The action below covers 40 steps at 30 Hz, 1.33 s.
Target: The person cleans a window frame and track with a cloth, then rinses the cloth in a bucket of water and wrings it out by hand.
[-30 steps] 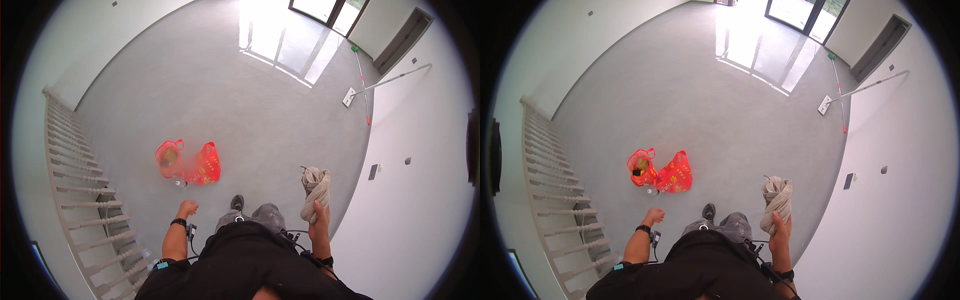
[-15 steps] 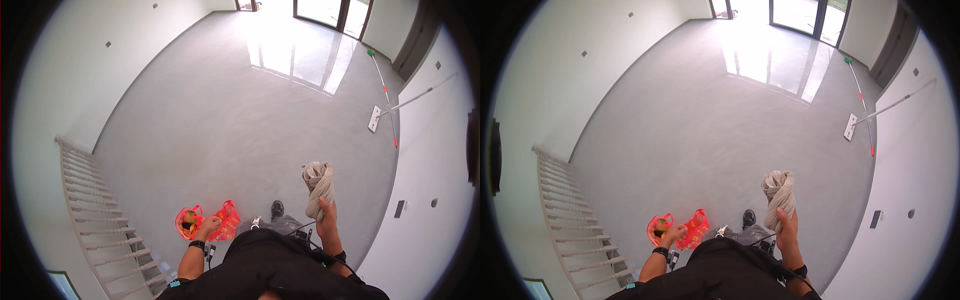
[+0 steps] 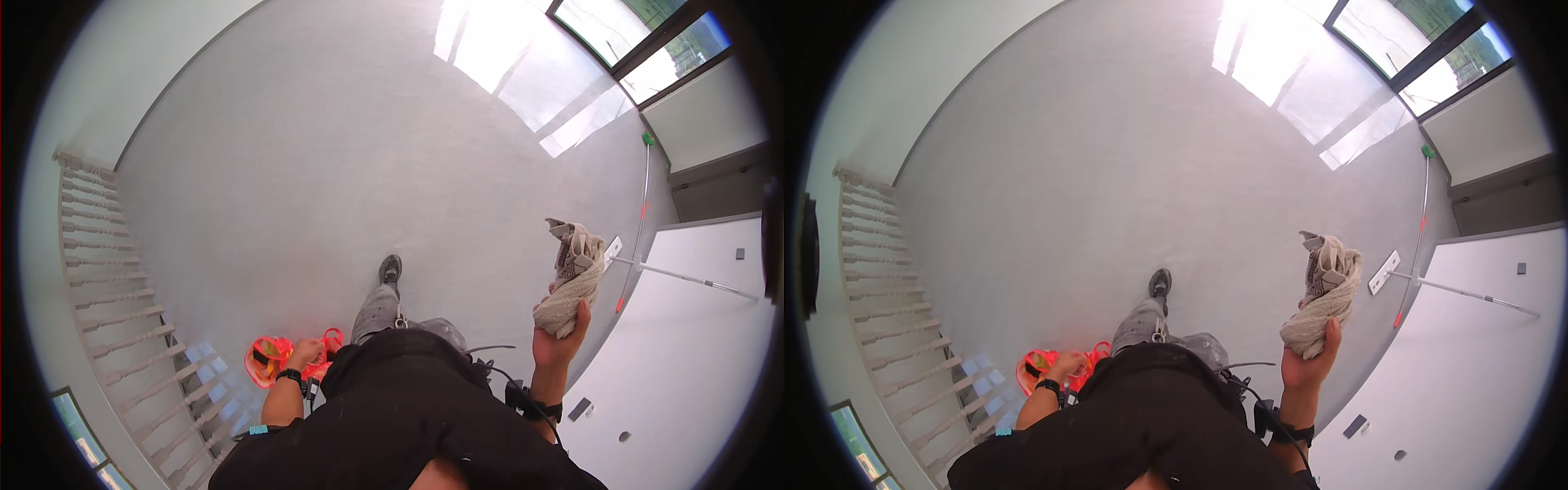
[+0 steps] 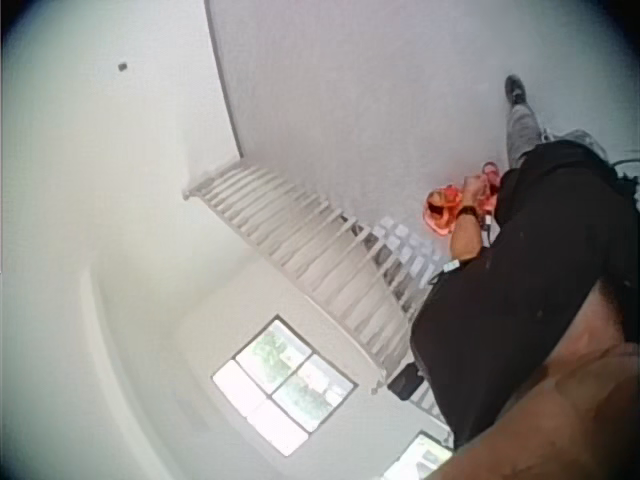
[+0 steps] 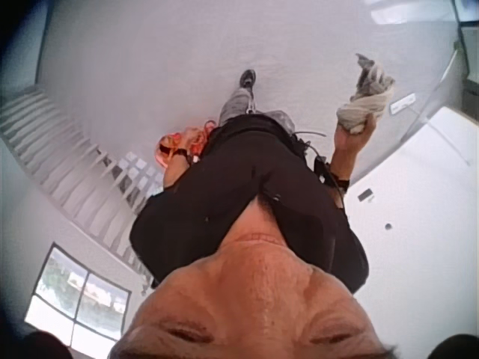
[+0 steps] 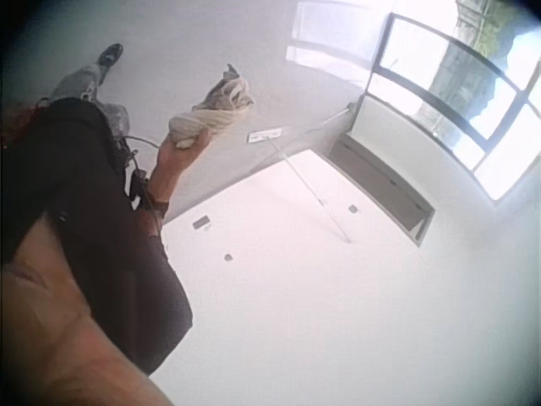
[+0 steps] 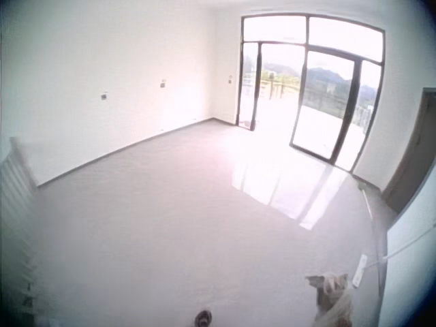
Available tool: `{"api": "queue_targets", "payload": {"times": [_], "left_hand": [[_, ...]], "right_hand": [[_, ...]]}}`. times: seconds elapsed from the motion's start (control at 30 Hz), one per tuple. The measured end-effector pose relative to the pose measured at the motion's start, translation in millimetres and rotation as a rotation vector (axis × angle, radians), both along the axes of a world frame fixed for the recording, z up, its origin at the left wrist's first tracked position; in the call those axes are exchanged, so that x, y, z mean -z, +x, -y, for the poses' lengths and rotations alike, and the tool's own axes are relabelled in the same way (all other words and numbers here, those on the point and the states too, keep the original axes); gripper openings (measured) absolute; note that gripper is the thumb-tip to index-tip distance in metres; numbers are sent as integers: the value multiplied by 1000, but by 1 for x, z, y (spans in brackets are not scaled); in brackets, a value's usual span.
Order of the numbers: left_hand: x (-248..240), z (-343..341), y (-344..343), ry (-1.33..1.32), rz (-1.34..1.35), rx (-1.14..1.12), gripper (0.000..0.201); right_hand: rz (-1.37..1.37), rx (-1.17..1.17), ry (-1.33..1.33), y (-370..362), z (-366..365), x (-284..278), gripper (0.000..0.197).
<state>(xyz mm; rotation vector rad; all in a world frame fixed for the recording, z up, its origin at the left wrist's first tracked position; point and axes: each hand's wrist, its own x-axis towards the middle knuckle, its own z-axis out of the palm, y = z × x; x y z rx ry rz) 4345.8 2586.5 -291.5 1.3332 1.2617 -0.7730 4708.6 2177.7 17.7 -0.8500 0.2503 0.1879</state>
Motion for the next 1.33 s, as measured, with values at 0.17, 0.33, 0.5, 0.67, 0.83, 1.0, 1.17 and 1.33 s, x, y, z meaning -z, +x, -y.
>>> {"api": "queue_targets", "payload": {"times": [0.17,0.33,0.5,0.67,0.83,1.0,1.17,1.33], "left_hand": [[-19,-134,302,359,205,156,26],[-135,-143,621,364,788,192,26],[-125,-176,747,320,780,353,26],[-51,-233,665,225,164,114,22],[-70,-225,643,118,-128,74,20],[-87,-256,827,30,-165,82,19],[-18,-362,1125,162,9,91,16],[-84,-415,1506,342,552,201,25]], "right_hand": [[4,-10,-11,112,-65,-11,55],[-51,51,9,245,-101,15,54],[-56,46,78,423,-143,31,55],[-76,-10,48,569,-177,15,57],[-14,-4,5,712,-211,12,58],[-50,39,-11,851,-255,31,56],[-49,80,14,1005,-297,-2,55],[19,66,-121,1116,-340,1,57]]}}
